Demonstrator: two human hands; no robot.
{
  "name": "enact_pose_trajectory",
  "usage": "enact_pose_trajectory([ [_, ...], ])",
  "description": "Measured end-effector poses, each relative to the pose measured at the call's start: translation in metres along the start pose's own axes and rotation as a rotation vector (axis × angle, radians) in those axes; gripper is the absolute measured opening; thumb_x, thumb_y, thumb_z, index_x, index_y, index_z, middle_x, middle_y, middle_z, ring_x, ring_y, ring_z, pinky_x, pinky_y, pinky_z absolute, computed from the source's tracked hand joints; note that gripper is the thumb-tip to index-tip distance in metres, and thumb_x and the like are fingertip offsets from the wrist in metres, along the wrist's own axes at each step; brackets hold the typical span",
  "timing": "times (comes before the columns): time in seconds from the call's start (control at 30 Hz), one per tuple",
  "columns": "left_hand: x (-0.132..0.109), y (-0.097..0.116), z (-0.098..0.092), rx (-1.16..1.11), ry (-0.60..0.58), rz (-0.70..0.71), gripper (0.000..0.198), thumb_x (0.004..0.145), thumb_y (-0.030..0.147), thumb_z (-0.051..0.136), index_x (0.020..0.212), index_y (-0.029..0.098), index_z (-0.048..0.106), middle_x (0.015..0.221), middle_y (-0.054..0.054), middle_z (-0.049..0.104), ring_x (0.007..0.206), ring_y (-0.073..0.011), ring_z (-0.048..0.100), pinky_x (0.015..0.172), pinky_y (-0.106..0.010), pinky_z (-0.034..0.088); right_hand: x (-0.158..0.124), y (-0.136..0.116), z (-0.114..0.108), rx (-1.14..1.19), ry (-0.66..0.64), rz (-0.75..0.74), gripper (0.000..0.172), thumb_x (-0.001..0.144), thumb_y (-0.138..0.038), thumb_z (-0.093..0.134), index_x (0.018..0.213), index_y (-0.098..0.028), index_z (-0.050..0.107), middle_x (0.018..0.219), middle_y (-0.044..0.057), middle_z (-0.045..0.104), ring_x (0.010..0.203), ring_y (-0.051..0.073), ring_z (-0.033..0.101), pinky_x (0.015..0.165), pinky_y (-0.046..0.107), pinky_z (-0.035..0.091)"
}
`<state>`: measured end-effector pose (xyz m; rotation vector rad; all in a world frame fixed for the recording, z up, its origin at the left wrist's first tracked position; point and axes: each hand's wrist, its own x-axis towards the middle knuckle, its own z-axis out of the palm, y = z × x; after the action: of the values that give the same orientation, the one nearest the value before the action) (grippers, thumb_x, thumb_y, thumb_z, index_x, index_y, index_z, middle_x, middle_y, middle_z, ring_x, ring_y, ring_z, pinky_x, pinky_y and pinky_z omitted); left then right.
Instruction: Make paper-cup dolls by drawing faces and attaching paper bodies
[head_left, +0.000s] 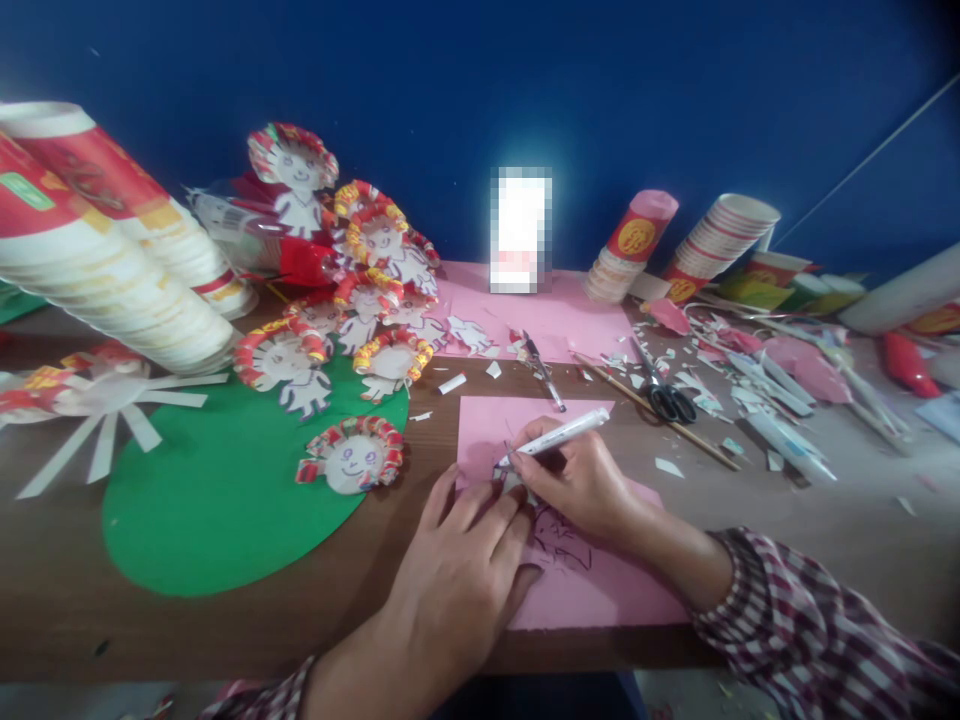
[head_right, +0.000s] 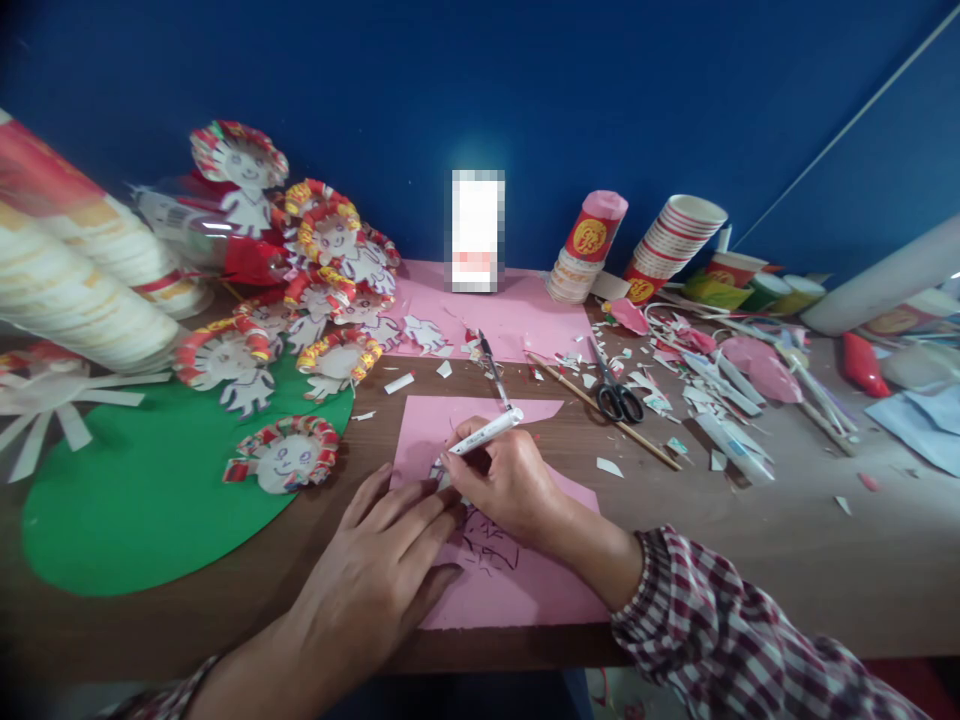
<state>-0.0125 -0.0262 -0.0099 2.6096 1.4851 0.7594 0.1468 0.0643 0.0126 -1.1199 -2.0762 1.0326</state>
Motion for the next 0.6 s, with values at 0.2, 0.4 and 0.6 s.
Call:
enact_pose_trajectory([
  [0.2, 0.0003, -0.0003, -0.0009, 0.001, -0.013, 0.002, 0.031, 0.092, 0.037, 0.051, 0.113, 0.018, 0.062, 0.115, -0.003, 0.067, 0.108, -0.0239, 0.054, 0.109, -0.049, 0.025, 0.0013, 0.0002, 0.0001, -0.027, 0.016, 0.001, 0.011, 0.086, -0.017, 0.053, 0.077, -0.017, 0.059, 0.07, 0.0, 0.059, 0.064, 0.012, 0.053, 0.063, 0.024, 0.041],
  [0.4, -0.0018, -0.0004, 0.0009, 0.003, 0.011, 0.006, 0.031, 0.091, 0.038, 0.052, 0.114, 0.018, 0.062, 0.117, -0.002, 0.067, 0.11, -0.0232, 0.054, 0.11, -0.048, 0.024, 0.002, -0.0021, -0.0006, -0.055, 0.06, 0.015, 0.015, 0.085, -0.018, 0.054, 0.07, -0.018, 0.055, 0.063, -0.002, 0.053, 0.059, 0.011, 0.049, 0.059, 0.023, 0.04],
  [0.6, -0.0001, -0.0009, 0.0007, -0.011, 0.0, 0.002, 0.032, 0.092, 0.037, 0.052, 0.116, 0.019, 0.062, 0.117, -0.004, 0.067, 0.111, -0.0238, 0.054, 0.11, -0.049, 0.023, 0.0029, 0.0003, -0.0009, 0.031, 0.089, 0.051, 0.013, 0.084, -0.021, 0.055, 0.072, -0.017, 0.056, 0.064, -0.001, 0.053, 0.059, 0.011, 0.049, 0.057, 0.023, 0.04],
])
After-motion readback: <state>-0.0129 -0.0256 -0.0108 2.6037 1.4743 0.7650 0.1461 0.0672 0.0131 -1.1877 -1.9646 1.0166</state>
